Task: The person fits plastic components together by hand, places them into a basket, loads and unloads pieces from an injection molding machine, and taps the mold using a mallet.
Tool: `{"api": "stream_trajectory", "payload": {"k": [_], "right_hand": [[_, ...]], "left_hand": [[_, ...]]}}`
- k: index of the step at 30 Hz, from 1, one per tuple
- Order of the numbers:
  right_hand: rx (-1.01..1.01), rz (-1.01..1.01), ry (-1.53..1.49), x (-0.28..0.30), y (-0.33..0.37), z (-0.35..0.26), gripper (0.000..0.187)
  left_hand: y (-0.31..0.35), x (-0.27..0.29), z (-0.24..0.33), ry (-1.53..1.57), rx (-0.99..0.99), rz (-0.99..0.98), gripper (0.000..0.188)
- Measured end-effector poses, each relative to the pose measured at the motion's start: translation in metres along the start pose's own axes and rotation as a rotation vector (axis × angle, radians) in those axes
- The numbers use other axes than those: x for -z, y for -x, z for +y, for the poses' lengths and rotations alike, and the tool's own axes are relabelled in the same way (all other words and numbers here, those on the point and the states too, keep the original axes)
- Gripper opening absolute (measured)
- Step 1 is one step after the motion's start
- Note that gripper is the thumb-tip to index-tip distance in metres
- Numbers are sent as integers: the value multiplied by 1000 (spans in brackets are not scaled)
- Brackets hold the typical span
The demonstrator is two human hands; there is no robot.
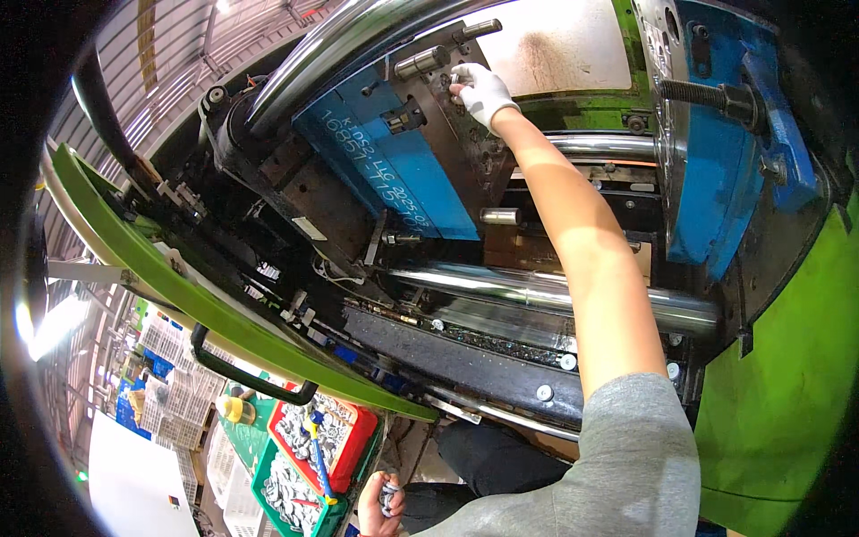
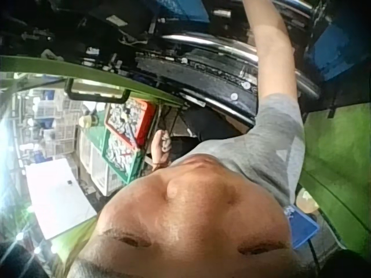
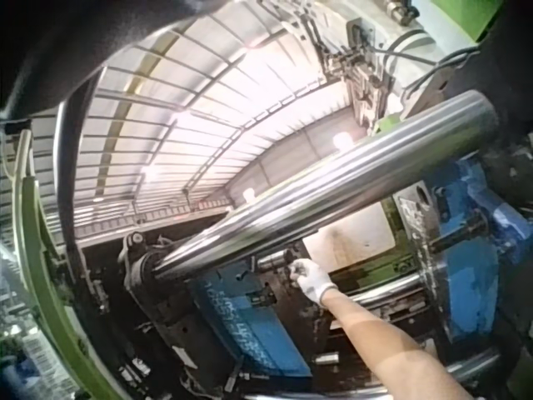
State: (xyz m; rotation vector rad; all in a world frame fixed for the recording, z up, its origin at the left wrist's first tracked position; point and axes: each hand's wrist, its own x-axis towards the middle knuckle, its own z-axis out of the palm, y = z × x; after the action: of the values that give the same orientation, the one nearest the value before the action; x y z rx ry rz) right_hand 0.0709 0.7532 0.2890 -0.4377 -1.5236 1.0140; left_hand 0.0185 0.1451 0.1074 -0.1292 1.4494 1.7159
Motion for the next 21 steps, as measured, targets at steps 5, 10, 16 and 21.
{"api": "stream_trajectory", "payload": {"k": [5, 10, 16, 21], "right_hand": [[4, 34, -62, -4, 8, -8, 33], [32, 40, 28, -5, -4, -2, 32], [-16, 59, 138, -10, -11, -2, 30], [261, 194, 589, -10, -3, -3, 31]], "left_hand": [[-4, 7, -2, -2, 36, -19, 23], [-3, 1, 2, -12, 41, 2, 23], [-4, -1, 1, -41, 33, -25, 23], [3, 12, -2, 10, 39, -101, 22]]}}
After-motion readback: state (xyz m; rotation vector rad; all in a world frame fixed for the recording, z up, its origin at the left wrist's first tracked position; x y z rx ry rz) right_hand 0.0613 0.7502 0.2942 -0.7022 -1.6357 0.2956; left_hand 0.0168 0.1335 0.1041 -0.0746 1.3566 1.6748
